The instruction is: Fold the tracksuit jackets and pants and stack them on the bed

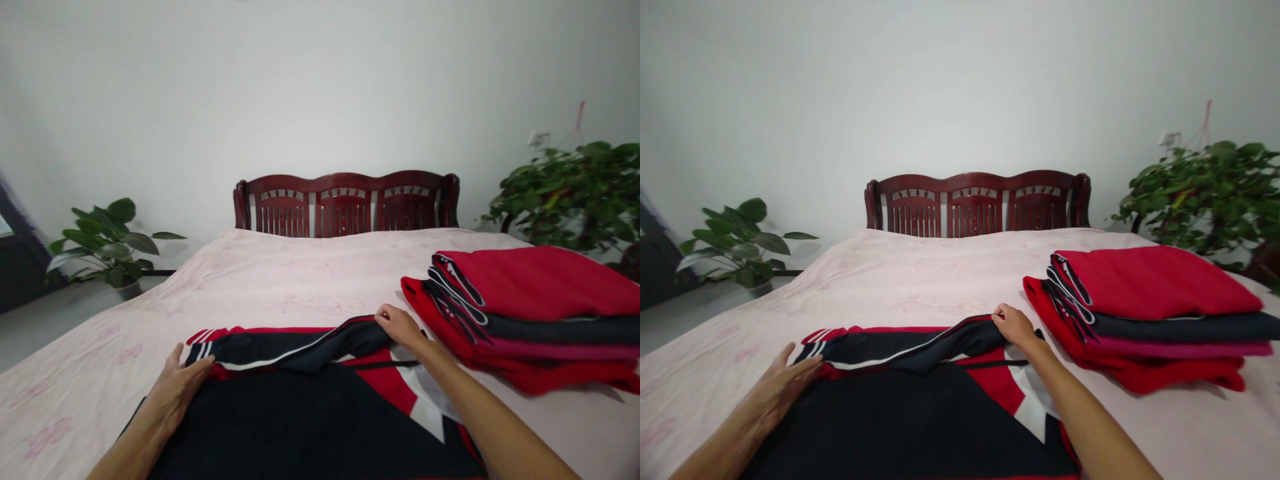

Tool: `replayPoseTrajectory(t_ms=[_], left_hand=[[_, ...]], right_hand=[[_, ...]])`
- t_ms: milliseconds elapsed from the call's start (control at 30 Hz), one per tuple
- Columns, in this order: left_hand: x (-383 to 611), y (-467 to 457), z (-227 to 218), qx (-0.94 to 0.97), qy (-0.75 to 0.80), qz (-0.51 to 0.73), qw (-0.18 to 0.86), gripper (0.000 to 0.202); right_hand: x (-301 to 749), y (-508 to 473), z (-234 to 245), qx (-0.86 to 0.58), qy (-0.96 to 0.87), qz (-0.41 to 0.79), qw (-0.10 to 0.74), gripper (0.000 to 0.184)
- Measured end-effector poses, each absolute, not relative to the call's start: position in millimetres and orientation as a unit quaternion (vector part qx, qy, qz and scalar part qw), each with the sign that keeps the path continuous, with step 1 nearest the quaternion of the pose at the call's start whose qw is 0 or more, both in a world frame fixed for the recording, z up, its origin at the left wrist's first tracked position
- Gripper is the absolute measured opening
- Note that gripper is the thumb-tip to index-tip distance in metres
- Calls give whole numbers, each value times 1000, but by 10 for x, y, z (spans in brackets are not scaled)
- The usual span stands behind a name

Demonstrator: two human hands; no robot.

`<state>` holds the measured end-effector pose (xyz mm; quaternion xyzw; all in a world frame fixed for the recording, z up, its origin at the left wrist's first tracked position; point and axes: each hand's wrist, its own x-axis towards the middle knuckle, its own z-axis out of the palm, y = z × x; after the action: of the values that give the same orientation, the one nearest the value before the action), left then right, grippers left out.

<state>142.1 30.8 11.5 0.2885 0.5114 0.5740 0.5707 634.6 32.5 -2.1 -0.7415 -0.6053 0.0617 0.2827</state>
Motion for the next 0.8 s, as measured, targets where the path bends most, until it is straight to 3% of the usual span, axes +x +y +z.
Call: replayPoseTrajectory(t_ms=[100, 233, 367, 467, 633, 700, 800], left_hand=[[1190, 420, 14, 494, 569, 487, 441, 79], [1019, 596, -160, 704, 578, 364, 197, 50], [954, 696, -149, 747, 558, 348, 93, 27], [941, 716, 135, 713, 557, 407, 123, 32], [984, 786, 658, 537, 543, 538, 357, 47], [1011, 870, 650, 504, 560, 520, 403, 51], [1042, 1016, 395, 524, 645, 412, 373, 50]], right_hand=[[6308, 358, -42, -745, -608, 82, 263, 18], [6317, 427, -64, -702, -626, 142, 309, 25], [6379, 429, -81, -668, -619, 173, 374, 35], [6421, 372, -77, -639, -588, 230, 439, 39], [6475, 376, -88, -631, -560, 271, 463, 43], [6483, 435, -123, -658, -577, 228, 427, 42], [6463, 520, -171, -698, -603, 134, 362, 36]])
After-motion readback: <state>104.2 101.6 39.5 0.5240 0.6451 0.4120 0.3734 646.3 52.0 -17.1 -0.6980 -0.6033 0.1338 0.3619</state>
